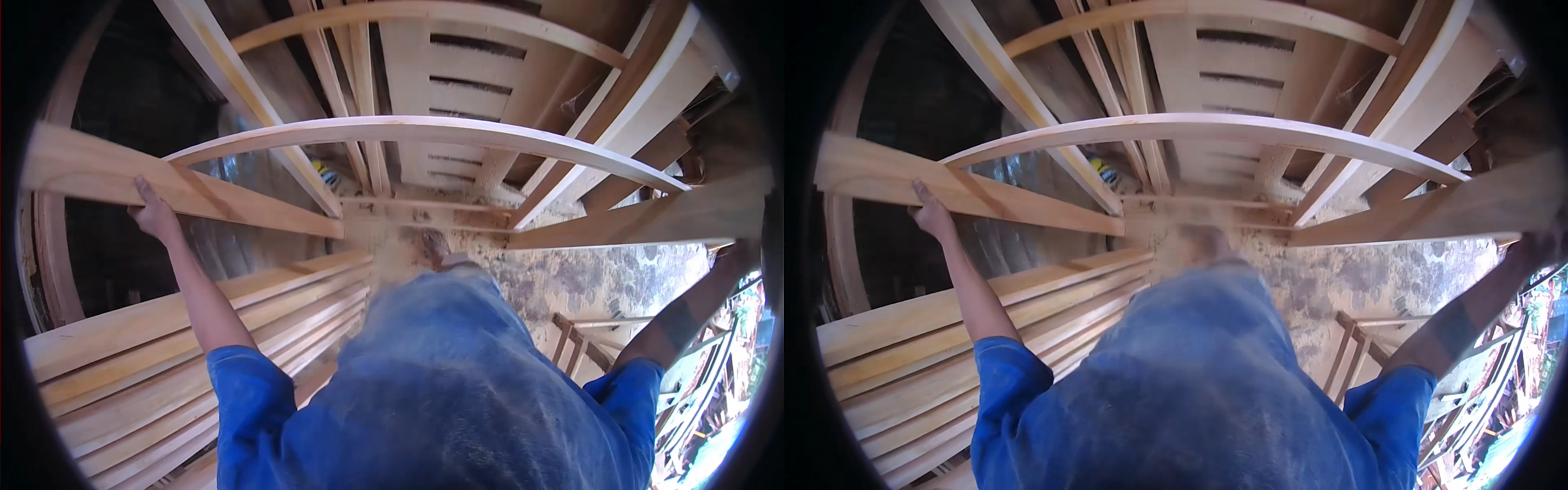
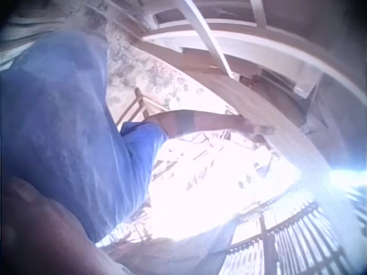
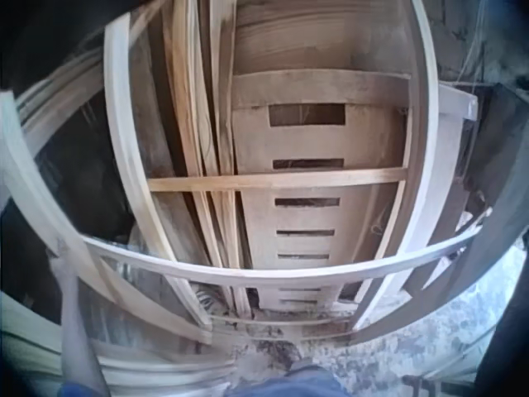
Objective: The person sands the edges of a wooden frame with an angle grinder and hammers wooden strips onto the structure using a hammer and nails.
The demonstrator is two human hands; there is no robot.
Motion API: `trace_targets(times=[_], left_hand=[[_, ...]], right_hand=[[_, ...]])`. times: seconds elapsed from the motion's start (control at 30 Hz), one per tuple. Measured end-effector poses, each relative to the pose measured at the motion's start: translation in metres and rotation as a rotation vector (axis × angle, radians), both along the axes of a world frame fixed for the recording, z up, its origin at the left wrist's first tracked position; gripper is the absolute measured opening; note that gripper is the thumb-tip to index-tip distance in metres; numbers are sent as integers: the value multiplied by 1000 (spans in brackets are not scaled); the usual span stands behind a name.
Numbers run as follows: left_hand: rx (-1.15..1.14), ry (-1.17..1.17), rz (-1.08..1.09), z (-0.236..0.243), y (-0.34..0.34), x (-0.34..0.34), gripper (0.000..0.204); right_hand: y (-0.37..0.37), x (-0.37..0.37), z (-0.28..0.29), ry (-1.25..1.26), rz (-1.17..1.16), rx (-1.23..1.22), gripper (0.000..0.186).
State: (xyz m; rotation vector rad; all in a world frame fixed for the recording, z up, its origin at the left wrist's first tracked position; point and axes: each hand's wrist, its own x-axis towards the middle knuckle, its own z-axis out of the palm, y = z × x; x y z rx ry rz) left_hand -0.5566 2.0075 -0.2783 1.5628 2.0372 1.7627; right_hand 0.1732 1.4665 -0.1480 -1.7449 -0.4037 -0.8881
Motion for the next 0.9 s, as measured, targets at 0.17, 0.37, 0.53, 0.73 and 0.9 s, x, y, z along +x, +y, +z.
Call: trace_targets(times=[0.17,0.37,0.53,0.73,0.9], left_hand=[[-208,219,-115,17,43,-20,92],[-382,193,-163,-14,85,16,95],[-439,199,-173,-20,112,35,94],[-519,242,-222,-35,132,76,83],[-481,248,-139,-15,159,93,79]], right_hand=[[60,35,-13,-80,140,111,34],[99,35,-7,124,-1,-138,62],[129,48,-14,177,6,-191,62],[144,74,-14,256,157,-312,65],[213,105,-16,245,119,-321,68]])
